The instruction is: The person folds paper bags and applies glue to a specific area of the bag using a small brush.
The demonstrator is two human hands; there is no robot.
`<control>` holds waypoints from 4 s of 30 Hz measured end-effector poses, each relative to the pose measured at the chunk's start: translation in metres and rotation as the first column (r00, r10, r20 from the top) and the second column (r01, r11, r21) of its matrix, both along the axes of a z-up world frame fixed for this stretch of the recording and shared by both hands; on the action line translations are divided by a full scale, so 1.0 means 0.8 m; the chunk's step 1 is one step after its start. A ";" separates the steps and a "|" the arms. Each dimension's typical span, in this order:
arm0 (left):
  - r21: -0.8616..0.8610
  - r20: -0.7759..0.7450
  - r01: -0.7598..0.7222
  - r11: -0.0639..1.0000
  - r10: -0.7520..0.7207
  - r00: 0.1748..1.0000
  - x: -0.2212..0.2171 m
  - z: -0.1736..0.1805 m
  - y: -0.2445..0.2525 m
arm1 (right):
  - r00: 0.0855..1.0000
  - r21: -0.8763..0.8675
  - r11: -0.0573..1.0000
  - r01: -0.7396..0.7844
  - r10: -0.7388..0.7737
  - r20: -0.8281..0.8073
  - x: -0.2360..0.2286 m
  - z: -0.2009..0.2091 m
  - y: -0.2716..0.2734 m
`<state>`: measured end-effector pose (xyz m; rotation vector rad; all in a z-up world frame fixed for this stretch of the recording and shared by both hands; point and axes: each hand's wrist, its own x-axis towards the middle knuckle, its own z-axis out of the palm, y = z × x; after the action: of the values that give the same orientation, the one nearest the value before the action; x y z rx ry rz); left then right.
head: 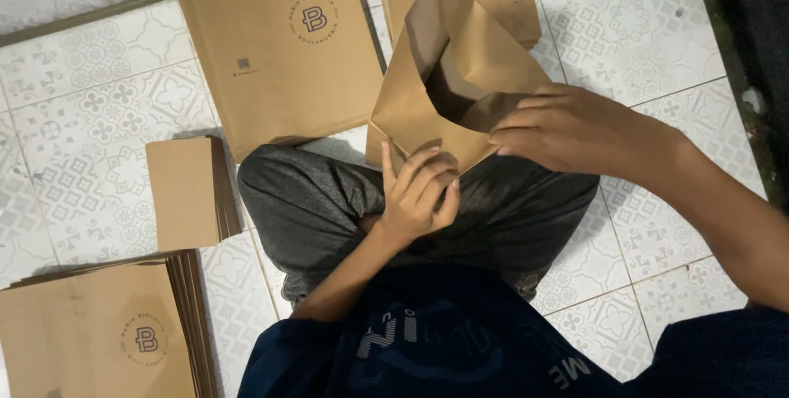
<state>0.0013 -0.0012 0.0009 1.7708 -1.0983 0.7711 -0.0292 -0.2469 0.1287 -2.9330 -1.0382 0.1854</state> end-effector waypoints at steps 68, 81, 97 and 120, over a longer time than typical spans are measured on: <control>0.535 0.309 -0.244 0.809 0.081 0.948 0.098 0.086 0.014 | 0.543 0.626 0.501 0.598 -0.827 0.145 0.003 -0.053 0.103; 0.446 0.227 -0.160 0.880 0.062 0.972 0.101 0.081 0.035 | 0.598 0.760 0.374 0.532 -0.801 -0.024 -0.022 -0.084 0.068; 0.481 0.315 -0.128 0.867 -0.034 0.949 0.100 0.055 0.043 | 0.569 0.840 0.170 0.516 -0.801 -0.188 0.016 -0.096 0.057; 0.526 0.330 -0.073 0.847 -0.124 0.936 0.100 0.029 0.032 | 0.627 0.908 0.316 0.274 -0.775 0.080 0.011 -0.126 0.045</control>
<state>0.0816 0.0242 0.0243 2.1157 -1.7069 0.8430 -0.0205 -0.2112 0.0277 -2.1501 0.0888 -0.9286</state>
